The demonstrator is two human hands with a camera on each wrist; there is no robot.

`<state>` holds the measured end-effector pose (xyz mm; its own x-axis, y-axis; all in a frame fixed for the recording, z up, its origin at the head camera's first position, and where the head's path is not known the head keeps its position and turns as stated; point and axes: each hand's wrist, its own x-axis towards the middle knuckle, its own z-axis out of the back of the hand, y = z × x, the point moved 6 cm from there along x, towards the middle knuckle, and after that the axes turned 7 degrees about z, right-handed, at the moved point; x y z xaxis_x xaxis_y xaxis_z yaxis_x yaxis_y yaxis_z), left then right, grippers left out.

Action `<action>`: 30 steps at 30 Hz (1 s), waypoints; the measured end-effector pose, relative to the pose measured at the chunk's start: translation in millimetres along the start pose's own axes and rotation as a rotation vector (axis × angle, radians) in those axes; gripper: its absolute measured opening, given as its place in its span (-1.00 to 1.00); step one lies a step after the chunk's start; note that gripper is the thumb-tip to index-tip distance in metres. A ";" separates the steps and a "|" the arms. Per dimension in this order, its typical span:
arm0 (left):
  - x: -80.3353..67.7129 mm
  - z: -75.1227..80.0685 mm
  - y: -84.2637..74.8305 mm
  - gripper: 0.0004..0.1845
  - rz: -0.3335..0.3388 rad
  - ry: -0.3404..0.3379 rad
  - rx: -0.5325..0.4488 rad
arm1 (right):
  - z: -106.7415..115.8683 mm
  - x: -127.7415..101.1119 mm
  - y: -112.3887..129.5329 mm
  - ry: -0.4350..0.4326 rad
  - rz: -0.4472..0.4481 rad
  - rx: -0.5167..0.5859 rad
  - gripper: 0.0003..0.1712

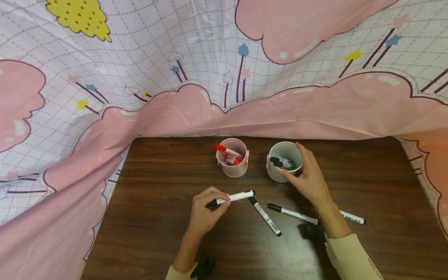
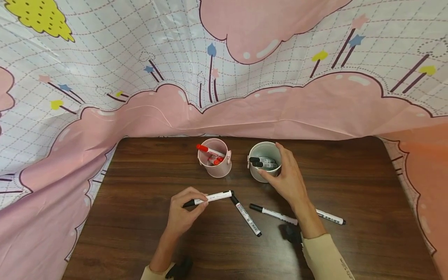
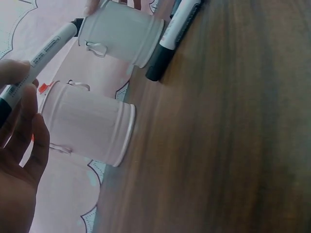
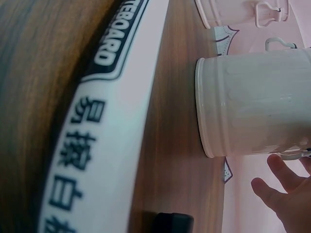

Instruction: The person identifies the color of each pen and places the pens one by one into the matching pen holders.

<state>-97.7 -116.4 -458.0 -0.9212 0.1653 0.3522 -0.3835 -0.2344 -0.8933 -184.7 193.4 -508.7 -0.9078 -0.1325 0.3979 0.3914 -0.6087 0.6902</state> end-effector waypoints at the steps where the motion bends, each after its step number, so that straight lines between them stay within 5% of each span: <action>1: 2.1 0.3 -1.2 -0.84 -0.007 -0.005 0.003 | 0.0 -0.1 -0.3 0.000 -0.001 -0.001 0.14; 11: 19.8 -0.5 -7.1 -0.81 -0.049 -0.018 0.011 | 0.8 0.1 0.5 -0.008 0.013 -0.006 0.13; 30: 34.3 -3.1 -8.2 -0.74 -0.022 -0.032 0.003 | 0.8 0.2 1.6 -0.017 0.019 -0.002 0.12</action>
<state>-125.9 -105.9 -439.4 -0.9141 0.1395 0.3807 -0.4040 -0.2335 -0.8845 -184.1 193.0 -507.0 -0.8976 -0.1311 0.4209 0.4081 -0.6081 0.6809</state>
